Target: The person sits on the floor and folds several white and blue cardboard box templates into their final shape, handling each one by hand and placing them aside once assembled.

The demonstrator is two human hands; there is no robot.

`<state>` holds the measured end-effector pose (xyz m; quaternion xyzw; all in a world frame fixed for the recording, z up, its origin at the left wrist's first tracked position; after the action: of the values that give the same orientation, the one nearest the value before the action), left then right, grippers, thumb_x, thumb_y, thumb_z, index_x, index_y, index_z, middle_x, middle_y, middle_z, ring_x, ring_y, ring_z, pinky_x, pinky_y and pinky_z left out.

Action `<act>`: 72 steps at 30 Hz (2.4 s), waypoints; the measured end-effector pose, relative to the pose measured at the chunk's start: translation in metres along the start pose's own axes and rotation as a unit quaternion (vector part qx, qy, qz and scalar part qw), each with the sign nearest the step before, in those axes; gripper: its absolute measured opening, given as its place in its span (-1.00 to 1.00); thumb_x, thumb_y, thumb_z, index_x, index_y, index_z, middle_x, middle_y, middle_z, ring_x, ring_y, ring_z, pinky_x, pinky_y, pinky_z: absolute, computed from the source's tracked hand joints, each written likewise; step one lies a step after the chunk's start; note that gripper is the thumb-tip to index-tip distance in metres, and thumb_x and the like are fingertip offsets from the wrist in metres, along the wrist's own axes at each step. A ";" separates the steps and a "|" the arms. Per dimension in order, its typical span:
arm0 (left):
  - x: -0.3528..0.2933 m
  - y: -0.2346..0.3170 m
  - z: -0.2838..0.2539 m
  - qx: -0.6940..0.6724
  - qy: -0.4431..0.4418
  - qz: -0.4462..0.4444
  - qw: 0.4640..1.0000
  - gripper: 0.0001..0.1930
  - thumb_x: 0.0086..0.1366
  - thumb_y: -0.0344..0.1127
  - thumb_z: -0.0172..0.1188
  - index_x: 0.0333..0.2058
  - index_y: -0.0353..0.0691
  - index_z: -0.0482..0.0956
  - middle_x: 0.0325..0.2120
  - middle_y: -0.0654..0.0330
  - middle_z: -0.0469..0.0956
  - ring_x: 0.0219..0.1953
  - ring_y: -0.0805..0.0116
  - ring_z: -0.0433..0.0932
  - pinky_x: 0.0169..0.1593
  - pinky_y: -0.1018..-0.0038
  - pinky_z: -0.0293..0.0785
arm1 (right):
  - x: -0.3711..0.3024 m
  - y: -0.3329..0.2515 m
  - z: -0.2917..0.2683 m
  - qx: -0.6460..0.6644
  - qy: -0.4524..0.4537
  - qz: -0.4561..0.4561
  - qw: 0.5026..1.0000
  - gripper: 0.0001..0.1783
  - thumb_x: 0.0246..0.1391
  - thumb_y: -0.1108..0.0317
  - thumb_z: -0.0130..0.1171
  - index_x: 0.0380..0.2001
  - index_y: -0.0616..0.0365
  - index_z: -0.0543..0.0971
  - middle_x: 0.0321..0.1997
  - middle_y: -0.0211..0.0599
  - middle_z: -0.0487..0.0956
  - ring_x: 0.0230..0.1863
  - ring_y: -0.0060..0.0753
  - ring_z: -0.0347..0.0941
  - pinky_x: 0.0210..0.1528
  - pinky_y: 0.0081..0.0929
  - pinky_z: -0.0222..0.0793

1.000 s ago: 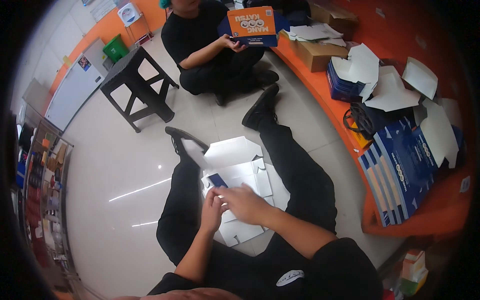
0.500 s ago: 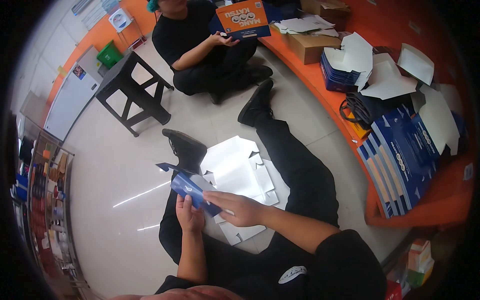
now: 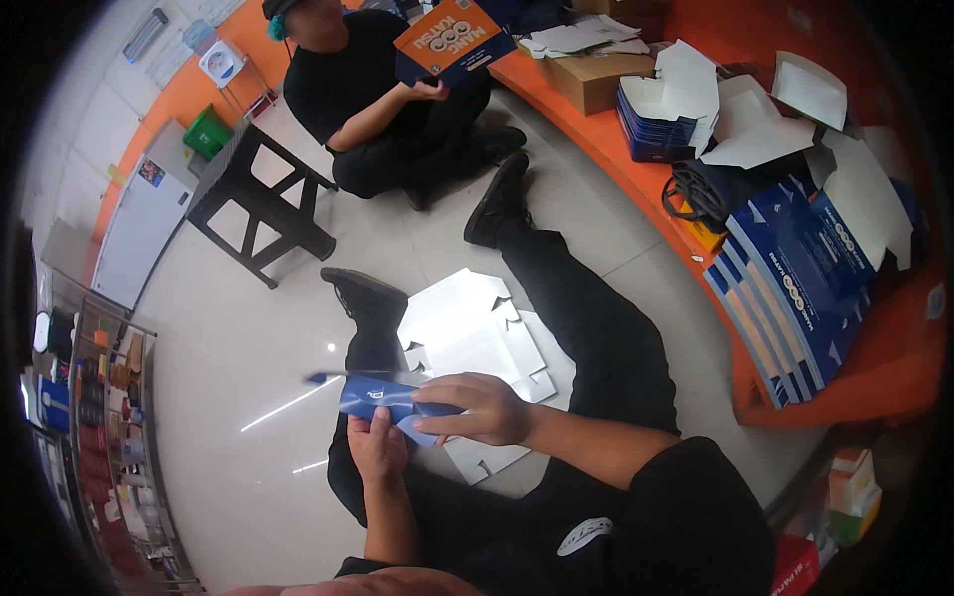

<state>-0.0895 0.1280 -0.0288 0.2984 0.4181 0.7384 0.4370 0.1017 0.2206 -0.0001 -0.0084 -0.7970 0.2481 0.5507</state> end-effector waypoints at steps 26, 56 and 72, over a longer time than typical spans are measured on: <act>-0.048 -0.003 0.040 0.354 0.041 0.181 0.917 -0.85 0.43 -0.51 0.16 -0.12 -0.46 0.62 -0.21 0.13 0.70 -0.19 0.47 0.64 -0.07 0.55 0.53 | -0.010 0.001 -0.003 0.047 -0.031 0.067 0.996 -0.53 0.11 0.26 0.43 0.11 0.01 0.65 0.38 -0.05 0.37 0.28 0.02 0.35 0.20 -0.12 0.41; -0.042 0.008 0.022 0.481 -0.140 -0.125 0.857 -0.73 0.37 -0.26 0.32 -0.09 -0.31 0.56 -0.35 0.12 0.62 -0.28 0.33 0.62 -0.19 0.36 0.51 | -0.005 0.020 -0.001 0.150 -0.142 0.212 0.955 -0.64 0.28 0.04 0.22 -0.03 0.04 0.64 -0.04 -0.24 0.66 0.10 -0.14 0.52 0.31 -0.13 0.13; -0.040 -0.034 0.006 0.171 -0.069 -0.213 0.959 -0.75 0.47 -0.40 0.18 0.06 -0.33 0.49 -0.08 0.16 0.59 -0.04 0.42 0.55 0.07 0.48 0.48 | -0.011 0.030 -0.010 0.038 -0.173 0.221 0.959 -0.67 0.06 0.10 0.37 -0.20 0.05 0.64 -0.27 -0.29 0.61 -0.10 -0.14 0.50 0.11 -0.24 0.26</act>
<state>-0.0536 0.1033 -0.0591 0.3230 0.5610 0.5233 0.5542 0.1067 0.2476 -0.0192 -0.1203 -0.8486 0.3910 0.3355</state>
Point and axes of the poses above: each hand's wrist, its own x-axis towards the middle knuckle, its own z-axis out of the palm, y = z × x, the point moved 3 cm from there along x, towards the middle knuckle
